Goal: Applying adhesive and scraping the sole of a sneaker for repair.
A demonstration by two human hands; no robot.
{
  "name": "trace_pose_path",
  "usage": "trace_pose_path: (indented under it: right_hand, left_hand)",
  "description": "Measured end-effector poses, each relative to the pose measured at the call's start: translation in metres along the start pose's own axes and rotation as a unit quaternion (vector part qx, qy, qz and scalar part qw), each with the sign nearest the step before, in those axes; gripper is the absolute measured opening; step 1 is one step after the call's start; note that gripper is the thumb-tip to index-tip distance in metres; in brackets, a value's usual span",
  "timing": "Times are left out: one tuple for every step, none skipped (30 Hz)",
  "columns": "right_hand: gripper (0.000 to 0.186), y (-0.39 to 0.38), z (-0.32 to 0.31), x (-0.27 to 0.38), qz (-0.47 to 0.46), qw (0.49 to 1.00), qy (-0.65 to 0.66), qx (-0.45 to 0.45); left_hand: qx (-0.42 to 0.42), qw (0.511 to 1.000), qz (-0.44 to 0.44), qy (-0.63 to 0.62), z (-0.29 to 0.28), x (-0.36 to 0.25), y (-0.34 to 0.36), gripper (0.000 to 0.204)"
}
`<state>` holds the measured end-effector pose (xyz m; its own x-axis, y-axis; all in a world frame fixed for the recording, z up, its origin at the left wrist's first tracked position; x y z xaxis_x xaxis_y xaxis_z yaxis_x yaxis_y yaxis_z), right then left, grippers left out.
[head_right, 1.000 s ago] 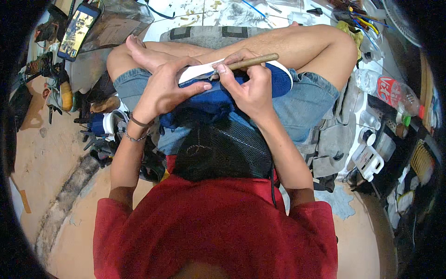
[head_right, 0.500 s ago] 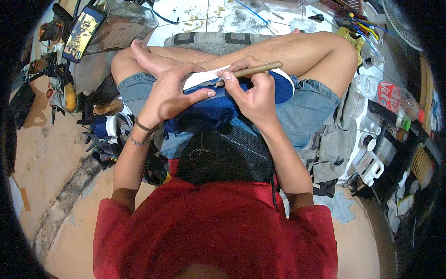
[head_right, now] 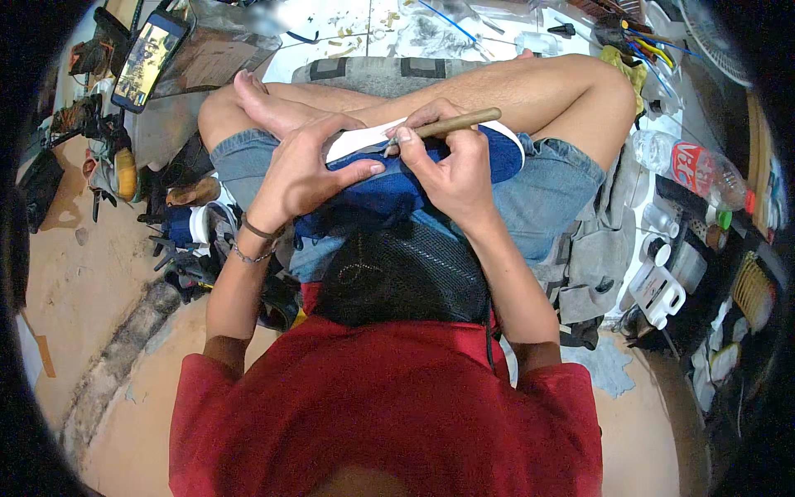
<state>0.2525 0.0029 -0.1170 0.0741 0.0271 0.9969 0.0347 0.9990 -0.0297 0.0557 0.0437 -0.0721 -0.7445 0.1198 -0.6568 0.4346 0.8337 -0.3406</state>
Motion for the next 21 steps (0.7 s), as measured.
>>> trace_pose_path:
  right_hand:
    - [0.011,0.0,0.0,0.0,-0.001,1.0,-0.003,0.004]
    - [0.011,0.001,0.0,0.0,-0.003,1.0,-0.005,0.009]
    - [0.011,0.003,-0.003,0.0,-0.004,1.0,-0.006,0.009]
    - [0.01,0.006,-0.007,0.002,-0.046,0.992,-0.101,0.054]
    - [0.009,0.008,-0.009,0.003,-0.086,0.972,-0.197,0.097]
    - [0.009,0.007,-0.009,0.005,-0.087,0.971,-0.199,0.096]
    - [0.009,0.005,-0.009,0.006,-0.046,0.986,-0.14,0.073]
    - [0.009,0.006,-0.011,0.006,-0.01,0.995,-0.081,0.049]
    - [0.009,0.006,-0.012,0.005,-0.016,0.995,-0.086,0.05]
    - [0.011,0.005,-0.014,0.003,-0.01,0.997,-0.074,0.034]
    - [0.014,0.007,-0.014,0.005,-0.004,0.998,-0.062,0.02]
    - [0.014,0.009,-0.017,0.009,-0.011,0.998,-0.066,0.021]
    - [0.014,0.013,-0.023,0.016,-0.01,1.0,-0.008,-0.017]
    - [0.014,0.019,-0.03,0.022,-0.01,0.997,0.051,-0.054]
    - [0.013,0.033,-0.04,0.025,-0.058,0.996,0.0,-0.067]
    - [0.012,0.054,-0.048,0.025,-0.106,0.99,-0.05,-0.08]
    - [0.013,0.072,-0.05,0.026,-0.156,0.955,-0.243,-0.07]
    - [0.02,0.093,-0.039,0.039,-0.163,0.914,-0.37,-0.014]
    - [0.022,0.111,-0.03,0.029,-0.167,0.887,-0.429,0.037]
    - [0.025,0.129,-0.023,0.013,-0.17,0.854,-0.483,0.091]
    - [0.025,0.144,-0.026,0.003,-0.171,0.853,-0.485,0.091]
  left_hand:
    - [0.004,1.0,-0.003,-0.005,0.0,0.0,0.0,0.054]
    - [0.003,1.0,-0.002,-0.005,0.0,0.0,0.0,0.054]
    - [-0.004,1.0,0.007,-0.003,0.001,0.001,0.0,0.054]
    - [-0.012,1.0,0.016,-0.002,0.001,0.002,0.0,0.053]
    - [-0.013,1.0,0.018,-0.003,0.001,0.001,0.001,0.053]
    - [-0.013,1.0,0.017,0.006,0.001,0.0,0.001,0.052]
    - [-0.014,1.0,0.017,0.014,0.0,-0.001,0.0,0.052]
    - [-0.019,0.999,0.023,0.013,0.001,0.0,0.002,0.052]
    - [-0.016,1.0,0.022,0.012,0.003,0.002,0.002,0.051]
    - [-0.013,1.0,0.021,0.01,0.002,0.003,0.003,0.05]
    - [-0.005,1.0,0.02,-0.006,-0.001,0.001,0.003,0.049]
    - [-0.012,1.0,0.025,-0.007,-0.002,0.001,0.001,0.049]
    - [-0.016,0.999,0.035,-0.006,-0.002,0.004,0.0,0.05]
    - [-0.021,0.999,0.045,-0.005,-0.001,0.005,-0.001,0.051]
    - [-0.028,0.998,0.059,-0.003,0.0,0.004,-0.002,0.052]
    - [-0.032,0.997,0.065,-0.004,0.0,0.003,-0.001,0.052]
    - [-0.038,0.997,0.073,0.005,0.0,0.002,0.0,0.051]
    - [-0.044,0.996,0.078,0.015,0.0,0.003,-0.001,0.051]
    - [-0.04,0.997,0.066,-0.006,0.001,0.003,-0.001,0.049]
    - [-0.044,0.997,0.069,-0.007,0.0,0.005,-0.001,0.049]
    - [-0.044,0.997,0.062,-0.014,-0.002,0.007,-0.002,0.049]
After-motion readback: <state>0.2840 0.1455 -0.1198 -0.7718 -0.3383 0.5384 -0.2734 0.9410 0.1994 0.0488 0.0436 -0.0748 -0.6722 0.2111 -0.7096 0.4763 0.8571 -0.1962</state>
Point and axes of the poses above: each hand's wrist, its own y-axis towards the middle knuckle, its own z-axis out of the palm, x = y × z, the point moved 1 cm from there along y, towards the middle knuckle, and after that the axes turned 1 degree about -y, right-handed, at the moved point
